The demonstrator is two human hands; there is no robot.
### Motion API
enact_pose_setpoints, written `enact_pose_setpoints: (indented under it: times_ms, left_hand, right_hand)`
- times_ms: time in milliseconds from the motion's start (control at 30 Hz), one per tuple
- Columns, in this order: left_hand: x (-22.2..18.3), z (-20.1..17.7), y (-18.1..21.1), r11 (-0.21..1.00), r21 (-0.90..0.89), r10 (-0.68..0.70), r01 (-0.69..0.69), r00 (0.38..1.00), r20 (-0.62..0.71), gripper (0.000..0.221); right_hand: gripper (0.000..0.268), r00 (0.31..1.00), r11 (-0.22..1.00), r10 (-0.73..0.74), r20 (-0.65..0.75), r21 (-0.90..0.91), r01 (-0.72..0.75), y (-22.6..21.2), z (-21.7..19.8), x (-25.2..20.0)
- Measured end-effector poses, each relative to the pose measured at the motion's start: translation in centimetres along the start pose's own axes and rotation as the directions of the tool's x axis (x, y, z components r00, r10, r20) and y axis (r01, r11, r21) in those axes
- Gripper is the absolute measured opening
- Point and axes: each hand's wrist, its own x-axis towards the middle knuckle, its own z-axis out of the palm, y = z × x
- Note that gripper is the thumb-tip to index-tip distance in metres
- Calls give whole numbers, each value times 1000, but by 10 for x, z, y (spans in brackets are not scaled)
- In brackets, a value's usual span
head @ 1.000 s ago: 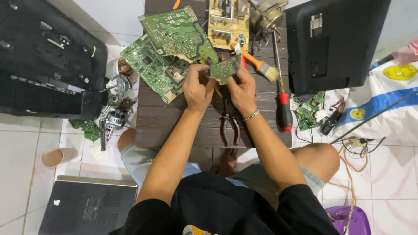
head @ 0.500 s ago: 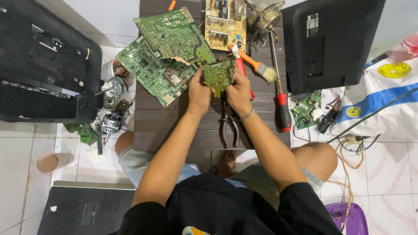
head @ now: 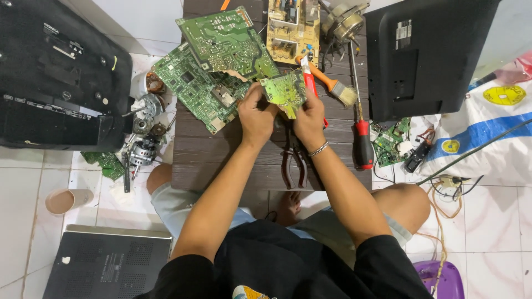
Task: The person sits on the floor at a low table salvaging parts from circuit boards. They use a soldering iron to melt solder on a small board, pull components free with pliers, set boards aside, and later brush dust off a board and handle a removed component by hand.
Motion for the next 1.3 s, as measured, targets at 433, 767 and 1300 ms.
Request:
enact_pose_setpoints:
  times_ms: [433, 767, 1300]
  left_hand:
    - [-5, 2, -6, 998, 39, 50, -54, 995, 92, 43]
    - [-4, 1, 0, 992, 80, 85, -92, 992, 92, 48]
    - [4, -1, 26, 984, 93, 145, -155, 984, 101, 35]
  right_hand:
    - [20, 979, 944, 162, -122, 307, -118, -5, -9, 11]
    - [21, 960, 901, 255, -118, 388, -192, 7, -11, 8]
    - [23, 946, 885, 310, -92, 391, -252, 7, -11, 7]
